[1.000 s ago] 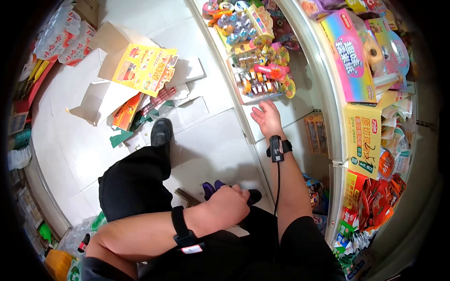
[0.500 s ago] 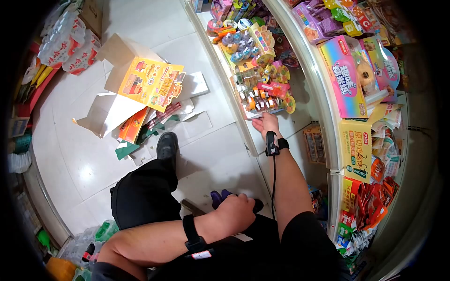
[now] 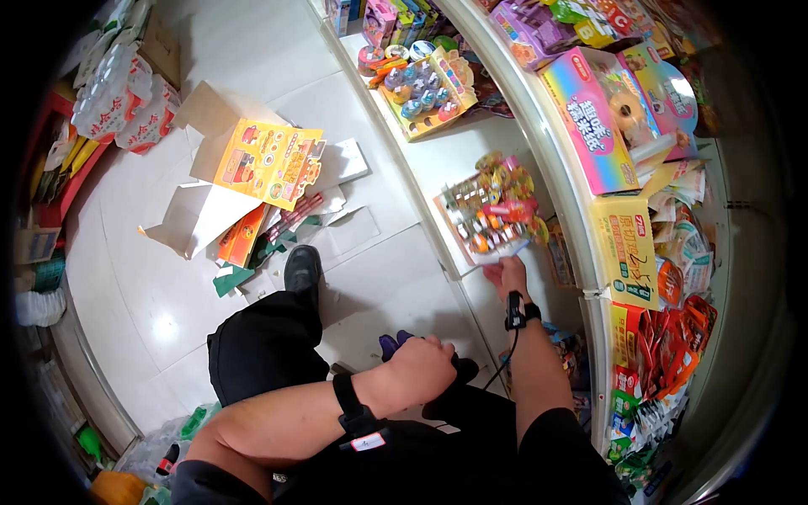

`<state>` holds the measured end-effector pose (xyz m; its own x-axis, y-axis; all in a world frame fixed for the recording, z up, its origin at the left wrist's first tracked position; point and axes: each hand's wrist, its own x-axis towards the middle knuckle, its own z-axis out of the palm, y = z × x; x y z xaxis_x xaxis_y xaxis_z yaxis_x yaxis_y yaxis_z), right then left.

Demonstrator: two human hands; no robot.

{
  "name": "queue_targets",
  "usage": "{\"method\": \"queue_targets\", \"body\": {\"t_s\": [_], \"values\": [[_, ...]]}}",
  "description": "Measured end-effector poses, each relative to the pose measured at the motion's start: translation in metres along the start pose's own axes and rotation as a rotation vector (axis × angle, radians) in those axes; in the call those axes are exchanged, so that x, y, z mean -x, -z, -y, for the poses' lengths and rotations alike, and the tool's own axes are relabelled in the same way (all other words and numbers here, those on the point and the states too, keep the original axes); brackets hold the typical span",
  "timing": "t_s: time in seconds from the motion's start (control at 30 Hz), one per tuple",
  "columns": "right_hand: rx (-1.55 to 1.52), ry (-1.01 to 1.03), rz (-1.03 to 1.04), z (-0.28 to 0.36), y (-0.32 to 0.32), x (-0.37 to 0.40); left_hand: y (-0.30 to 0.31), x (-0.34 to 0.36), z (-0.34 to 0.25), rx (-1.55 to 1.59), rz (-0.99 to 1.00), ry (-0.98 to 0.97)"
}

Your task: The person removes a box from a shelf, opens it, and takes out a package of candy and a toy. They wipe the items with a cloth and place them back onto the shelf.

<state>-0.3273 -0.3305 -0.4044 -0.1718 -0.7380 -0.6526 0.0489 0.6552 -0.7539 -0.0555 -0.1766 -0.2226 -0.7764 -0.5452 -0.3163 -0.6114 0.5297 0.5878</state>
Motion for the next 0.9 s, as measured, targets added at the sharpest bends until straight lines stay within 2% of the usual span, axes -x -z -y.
{"method": "queue_targets", "body": {"t_s": [0.13,0.3,0.33,0.4,0.53,0.6,0.67,0.73,0.77,0.83,0.9], "values": [[-0.050,-0.076,-0.049,-0.042,0.058,0.027,-0.012,-0.009,0.006,0.023,-0.038,-0.013],[-0.115,-0.166,-0.140,-0.080,0.099,0.066,-0.011,-0.010,0.005,-0.025,-0.081,-0.031],[-0.127,-0.177,-0.170,-0.080,0.102,0.075,-0.010,-0.010,0.005,-0.018,-0.068,-0.013],[-0.136,-0.187,-0.094,-0.077,0.103,0.088,-0.012,-0.013,0.006,-0.038,-0.041,-0.003],[-0.044,-0.128,-0.231,-0.079,0.116,0.104,-0.018,-0.017,0.007,-0.081,-0.023,-0.015],[0.100,0.123,-0.301,-0.084,0.130,0.107,-0.018,-0.018,0.008,-0.076,-0.019,-0.017],[0.067,0.133,-0.326,-0.060,0.118,0.128,-0.016,-0.017,0.006,-0.095,-0.016,-0.026],[0.361,0.412,-0.254,-0.041,0.114,0.134,-0.015,-0.017,0.003,-0.070,-0.047,0.001],[0.360,0.411,-0.263,-0.028,0.108,0.137,-0.016,-0.017,0.004,-0.071,-0.046,-0.007],[0.653,0.763,-0.270,0.006,0.081,0.143,-0.017,-0.016,0.006,-0.061,-0.068,-0.018],[0.717,0.793,-0.299,0.012,0.074,0.123,-0.015,-0.015,0.006,-0.052,-0.072,-0.016]]}}
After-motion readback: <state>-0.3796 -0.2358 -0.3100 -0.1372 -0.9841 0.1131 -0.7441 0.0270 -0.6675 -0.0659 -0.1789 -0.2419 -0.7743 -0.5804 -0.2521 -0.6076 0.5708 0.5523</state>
